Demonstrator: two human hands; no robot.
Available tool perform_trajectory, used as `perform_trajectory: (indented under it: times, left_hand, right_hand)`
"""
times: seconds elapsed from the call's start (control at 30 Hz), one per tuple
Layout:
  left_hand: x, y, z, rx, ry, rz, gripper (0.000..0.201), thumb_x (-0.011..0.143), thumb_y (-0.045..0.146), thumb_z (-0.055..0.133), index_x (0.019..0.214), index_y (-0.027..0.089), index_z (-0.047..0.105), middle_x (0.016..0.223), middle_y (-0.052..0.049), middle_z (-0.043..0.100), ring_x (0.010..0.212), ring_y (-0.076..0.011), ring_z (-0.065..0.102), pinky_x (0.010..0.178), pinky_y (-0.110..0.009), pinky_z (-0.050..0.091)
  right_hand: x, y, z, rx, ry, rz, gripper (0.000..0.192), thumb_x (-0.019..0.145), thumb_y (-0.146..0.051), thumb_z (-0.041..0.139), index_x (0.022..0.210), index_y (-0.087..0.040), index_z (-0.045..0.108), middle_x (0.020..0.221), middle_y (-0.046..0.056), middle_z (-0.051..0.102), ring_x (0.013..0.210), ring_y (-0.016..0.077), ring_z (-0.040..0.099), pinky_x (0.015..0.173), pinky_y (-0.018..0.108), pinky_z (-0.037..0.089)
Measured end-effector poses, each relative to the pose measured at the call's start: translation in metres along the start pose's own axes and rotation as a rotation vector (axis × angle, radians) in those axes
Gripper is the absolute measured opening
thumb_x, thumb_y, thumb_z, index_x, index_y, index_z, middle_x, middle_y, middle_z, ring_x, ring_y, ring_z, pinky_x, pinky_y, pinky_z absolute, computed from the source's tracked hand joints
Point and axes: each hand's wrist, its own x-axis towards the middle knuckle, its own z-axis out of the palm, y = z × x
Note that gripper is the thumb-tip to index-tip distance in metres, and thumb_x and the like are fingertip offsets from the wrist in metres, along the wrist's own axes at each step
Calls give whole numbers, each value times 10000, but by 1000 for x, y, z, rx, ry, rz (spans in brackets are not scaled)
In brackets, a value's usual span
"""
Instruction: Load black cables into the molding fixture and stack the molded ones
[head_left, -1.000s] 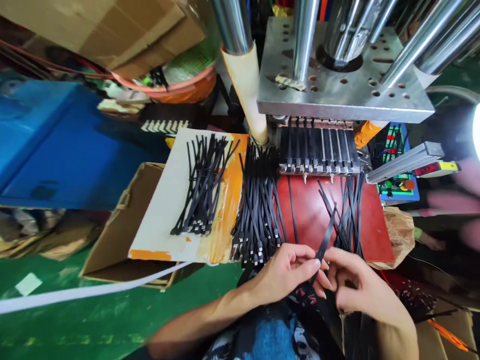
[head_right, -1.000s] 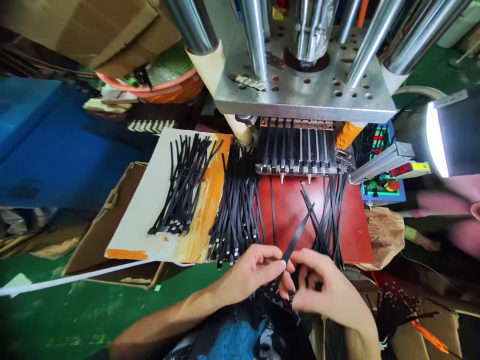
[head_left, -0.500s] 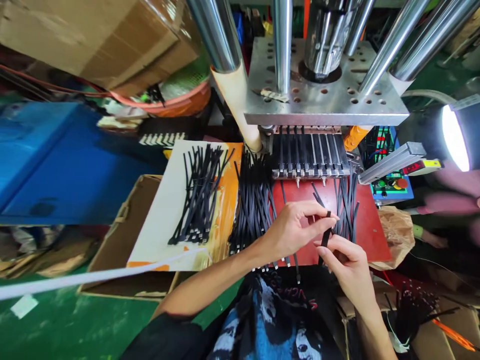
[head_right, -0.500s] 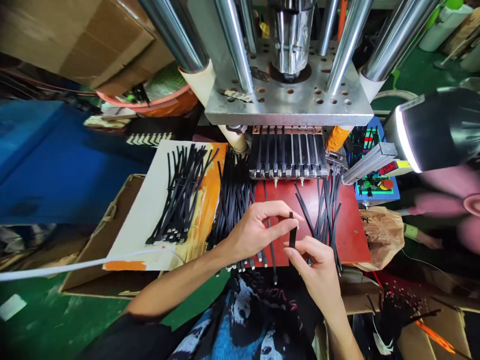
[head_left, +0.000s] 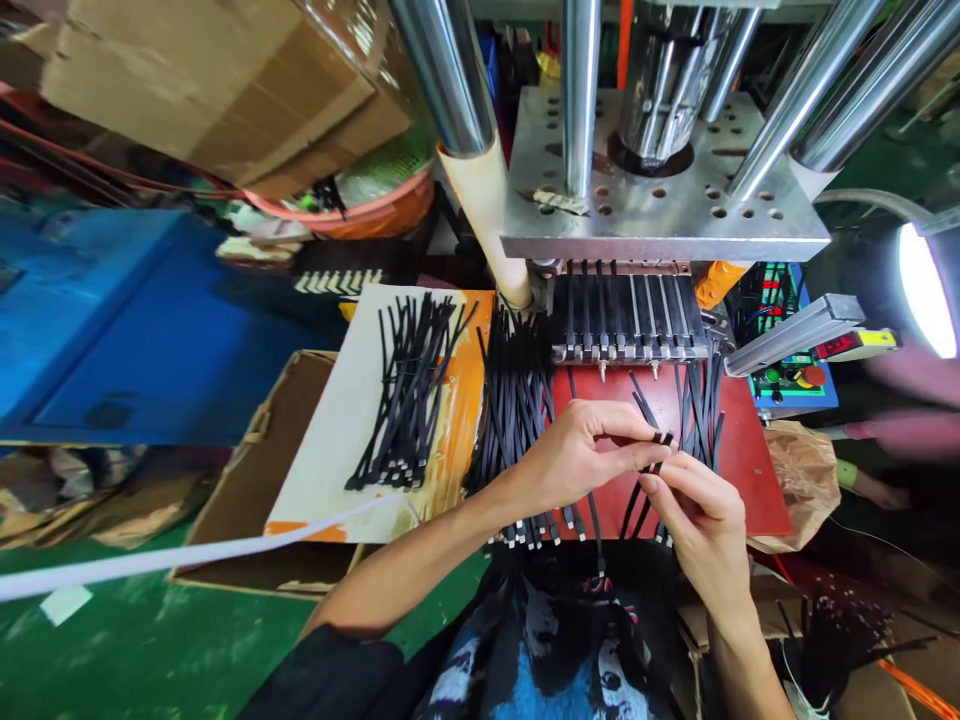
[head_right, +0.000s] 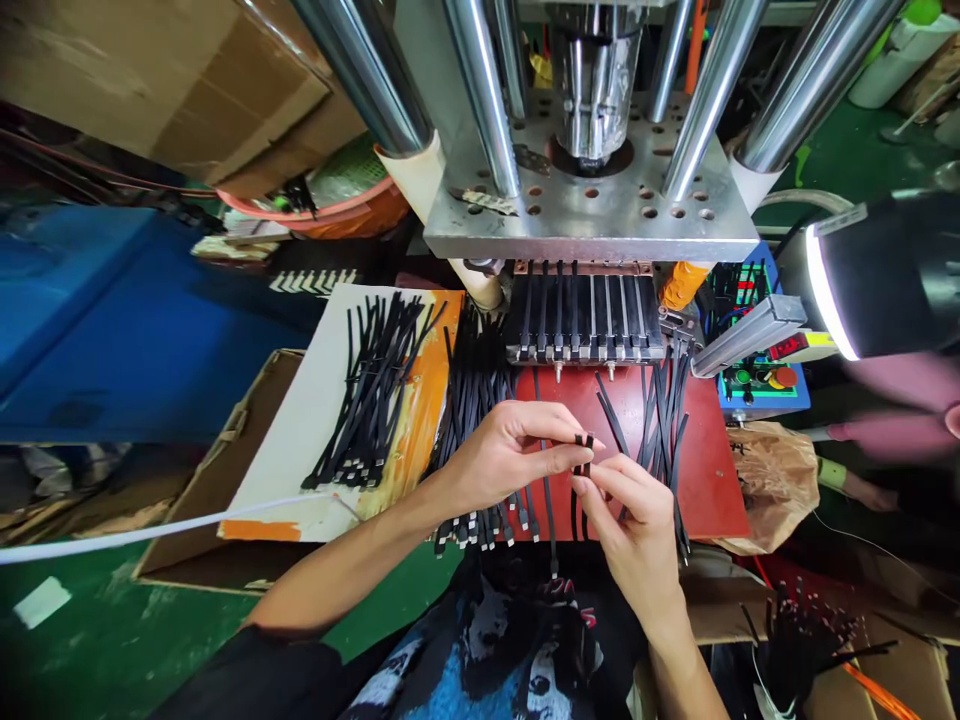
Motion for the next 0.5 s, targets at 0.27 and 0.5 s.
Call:
perform_trajectory:
  times: [0.27,0.5]
  left_hand:
    - [38,-8,-31,439,315,351,154,1001,269,714,959,164,820,945,-64,808,853,-170,714,839,-303,541]
    - [123,-41,-67,892,344,217,283,1024,216,655,761,157,744,802,-54,751,749,-188,679,762,-312,489]
  right_hand:
    - [1,18,8,24,-386,233,375,1028,-450,622,745,-207,585,710,-21,561,621,133,536,563,255,418]
    - [94,0,-59,-163,-461,85,450,987,-565,676,716,-208,640,616,-20,589,578,134,546,565,257,425]
